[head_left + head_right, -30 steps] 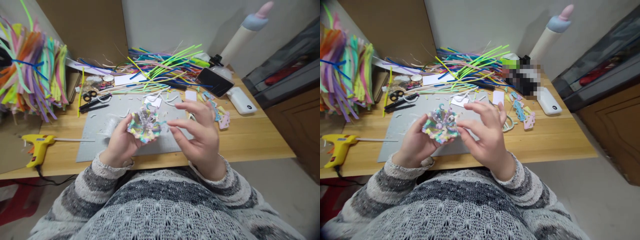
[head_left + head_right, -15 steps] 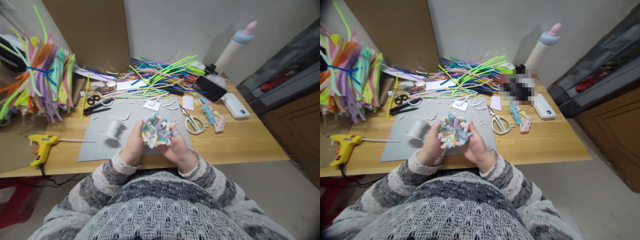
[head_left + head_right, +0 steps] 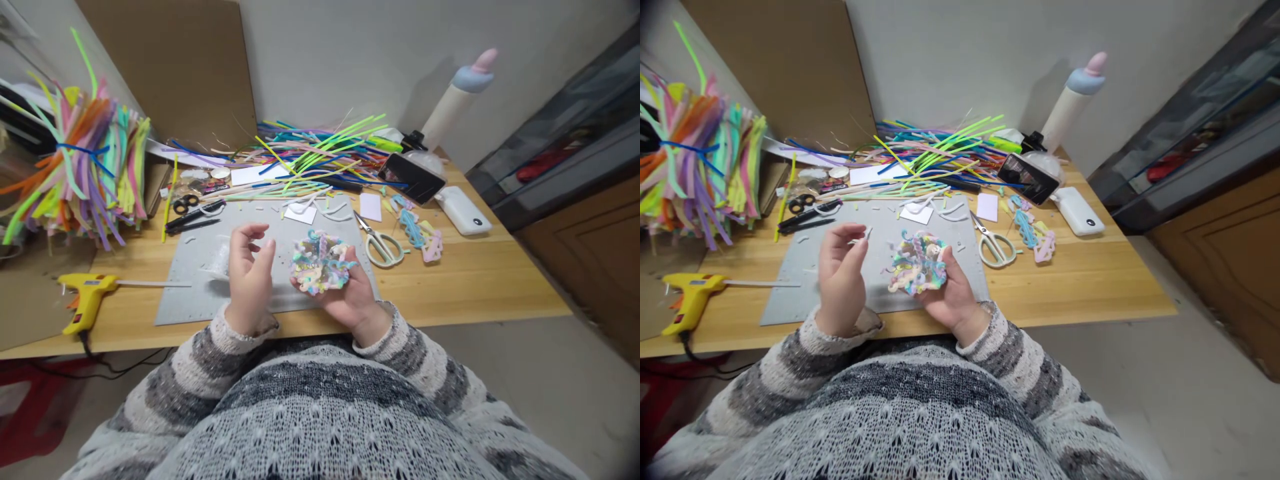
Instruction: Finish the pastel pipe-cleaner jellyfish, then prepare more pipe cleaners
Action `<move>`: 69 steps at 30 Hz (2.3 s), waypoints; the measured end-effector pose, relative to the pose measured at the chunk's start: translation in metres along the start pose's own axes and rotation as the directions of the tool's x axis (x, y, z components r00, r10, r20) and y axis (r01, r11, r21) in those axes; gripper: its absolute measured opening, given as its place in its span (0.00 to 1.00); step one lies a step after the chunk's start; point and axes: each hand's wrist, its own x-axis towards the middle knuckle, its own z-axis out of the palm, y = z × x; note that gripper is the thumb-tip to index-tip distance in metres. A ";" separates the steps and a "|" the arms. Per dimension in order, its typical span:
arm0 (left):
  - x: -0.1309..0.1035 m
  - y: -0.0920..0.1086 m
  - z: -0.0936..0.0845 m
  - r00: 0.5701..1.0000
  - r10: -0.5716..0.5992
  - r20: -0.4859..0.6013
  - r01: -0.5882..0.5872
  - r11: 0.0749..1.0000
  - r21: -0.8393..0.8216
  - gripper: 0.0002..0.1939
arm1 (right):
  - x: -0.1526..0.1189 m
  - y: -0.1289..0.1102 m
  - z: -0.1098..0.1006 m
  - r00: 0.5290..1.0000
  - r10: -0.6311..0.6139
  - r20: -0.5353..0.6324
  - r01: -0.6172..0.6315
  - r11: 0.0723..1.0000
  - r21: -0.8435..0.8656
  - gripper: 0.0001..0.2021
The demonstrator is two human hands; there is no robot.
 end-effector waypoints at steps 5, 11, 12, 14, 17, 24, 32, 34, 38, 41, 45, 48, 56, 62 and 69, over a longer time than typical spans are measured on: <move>0.005 0.036 -0.017 0.894 0.342 0.288 -0.390 0.912 0.126 0.17 | 0.006 -0.014 0.004 0.970 -0.216 0.113 0.238 0.939 -0.247 0.23; 0.003 0.046 -0.023 0.975 0.156 0.160 -0.121 0.970 -0.210 0.12 | 0.010 -0.076 0.042 0.848 -0.351 0.397 0.521 0.421 -0.743 0.25; 0.004 0.045 -0.023 0.984 0.038 0.172 0.019 0.947 -0.321 0.08 | 0.010 -0.090 0.055 0.815 -0.323 0.481 0.566 0.270 -0.779 0.27; 0.007 0.045 -0.022 0.936 -0.156 0.315 0.298 0.829 -0.474 0.05 | 0.009 -0.115 0.087 0.751 -0.186 0.634 0.646 0.007 -0.763 0.30; 0.013 0.050 -0.020 0.786 -0.260 0.561 0.574 0.645 -0.505 0.10 | 0.008 -0.138 0.137 0.706 0.119 0.698 0.699 -0.276 -0.660 0.30; 0.018 0.061 -0.011 0.727 -0.191 0.660 0.631 0.563 -0.533 0.12 | 0.002 -0.135 0.192 0.743 0.258 0.617 0.661 -0.428 -0.616 0.27; 0.017 0.064 -0.005 0.730 -0.162 0.664 0.594 0.631 -0.499 0.07 | -0.007 -0.130 0.191 0.965 -0.041 0.259 0.254 0.389 -0.885 0.11; 0.016 0.061 -0.003 0.737 -0.151 0.659 0.574 0.654 -0.492 0.07 | -0.007 -0.131 0.190 0.975 -0.072 0.211 0.217 0.523 -0.824 0.12; 0.018 0.055 -0.005 0.888 -0.163 0.429 0.381 0.782 -0.492 0.06 | -0.011 -0.137 0.189 0.918 0.033 0.394 0.369 0.289 -0.883 0.11; 0.030 0.065 -0.017 0.999 0.028 0.046 -0.005 0.892 -0.452 0.07 | -0.013 -0.143 0.193 0.868 0.113 0.484 0.477 0.087 -0.875 0.19; 0.051 0.095 -0.029 0.940 0.330 0.088 -0.286 0.900 -0.328 0.09 | -0.014 -0.148 0.201 0.899 0.098 0.427 0.413 0.141 -0.900 0.22; 0.059 0.112 -0.027 0.900 0.384 0.208 -0.310 0.897 -0.316 0.09 | -0.017 -0.146 0.204 0.903 0.028 0.428 0.411 0.233 -0.882 0.22; 0.049 0.120 -0.028 0.870 0.470 0.148 -0.424 0.867 -0.262 0.05 | -0.031 -0.136 0.205 0.898 -0.009 0.440 0.430 0.238 -0.871 0.15; 0.056 0.123 -0.027 0.793 0.607 0.063 -0.582 0.783 -0.221 0.07 | -0.026 -0.145 0.211 0.843 0.130 0.521 0.519 0.054 -0.853 0.31; 0.072 0.113 -0.015 0.898 0.438 0.045 -0.403 0.858 -0.318 0.06 | -0.015 -0.152 0.211 0.752 0.174 0.635 0.635 0.066 -0.770 0.43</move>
